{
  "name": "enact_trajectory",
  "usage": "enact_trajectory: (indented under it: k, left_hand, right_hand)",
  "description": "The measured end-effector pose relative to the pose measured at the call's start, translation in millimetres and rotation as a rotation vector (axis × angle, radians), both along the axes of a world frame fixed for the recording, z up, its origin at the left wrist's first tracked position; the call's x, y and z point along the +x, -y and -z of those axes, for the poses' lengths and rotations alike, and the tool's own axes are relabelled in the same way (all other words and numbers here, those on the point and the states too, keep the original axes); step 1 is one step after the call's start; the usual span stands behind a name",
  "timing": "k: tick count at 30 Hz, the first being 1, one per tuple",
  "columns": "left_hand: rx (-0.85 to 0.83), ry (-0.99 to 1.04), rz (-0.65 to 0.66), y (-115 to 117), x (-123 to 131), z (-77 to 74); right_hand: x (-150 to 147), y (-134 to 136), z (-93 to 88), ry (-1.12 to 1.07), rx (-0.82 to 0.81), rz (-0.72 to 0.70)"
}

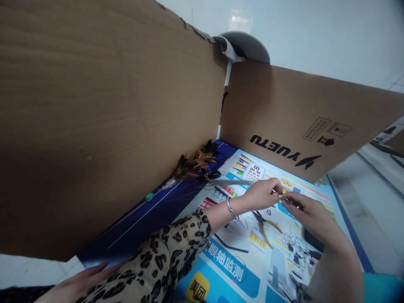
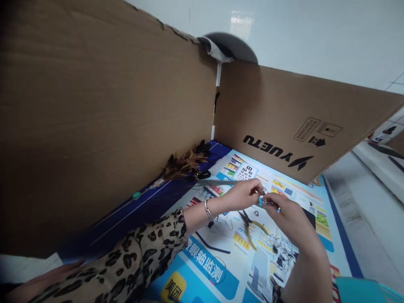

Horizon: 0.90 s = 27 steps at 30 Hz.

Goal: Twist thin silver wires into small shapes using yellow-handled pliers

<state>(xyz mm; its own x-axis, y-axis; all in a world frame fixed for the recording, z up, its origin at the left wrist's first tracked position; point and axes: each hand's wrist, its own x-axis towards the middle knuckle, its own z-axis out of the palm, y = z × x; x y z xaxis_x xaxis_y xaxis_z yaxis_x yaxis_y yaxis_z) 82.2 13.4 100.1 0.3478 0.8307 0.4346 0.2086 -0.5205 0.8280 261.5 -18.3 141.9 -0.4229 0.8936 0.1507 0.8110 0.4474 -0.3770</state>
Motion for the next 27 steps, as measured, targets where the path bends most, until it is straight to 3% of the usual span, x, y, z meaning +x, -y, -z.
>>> enact_trajectory:
  k: [6,11,24,27]
  left_hand:
    - [-0.276,0.207,0.177,-5,-4,10.1]
    - [-0.515,0.412,0.287,-6,-5,9.0]
    - [-0.928,0.835,0.413,7,-2,7.3]
    - [-0.953,0.935,0.434,7,-1,6.8]
  right_hand:
    - [-10,1,-3.2,-0.049,0.056,0.035]
    - [-17,4,-3.8,-0.119,0.094,0.064]
    - [-11,-2,5.3,-0.389,0.051,0.131]
    - [-12,-5,9.7,-0.471,0.040,0.126]
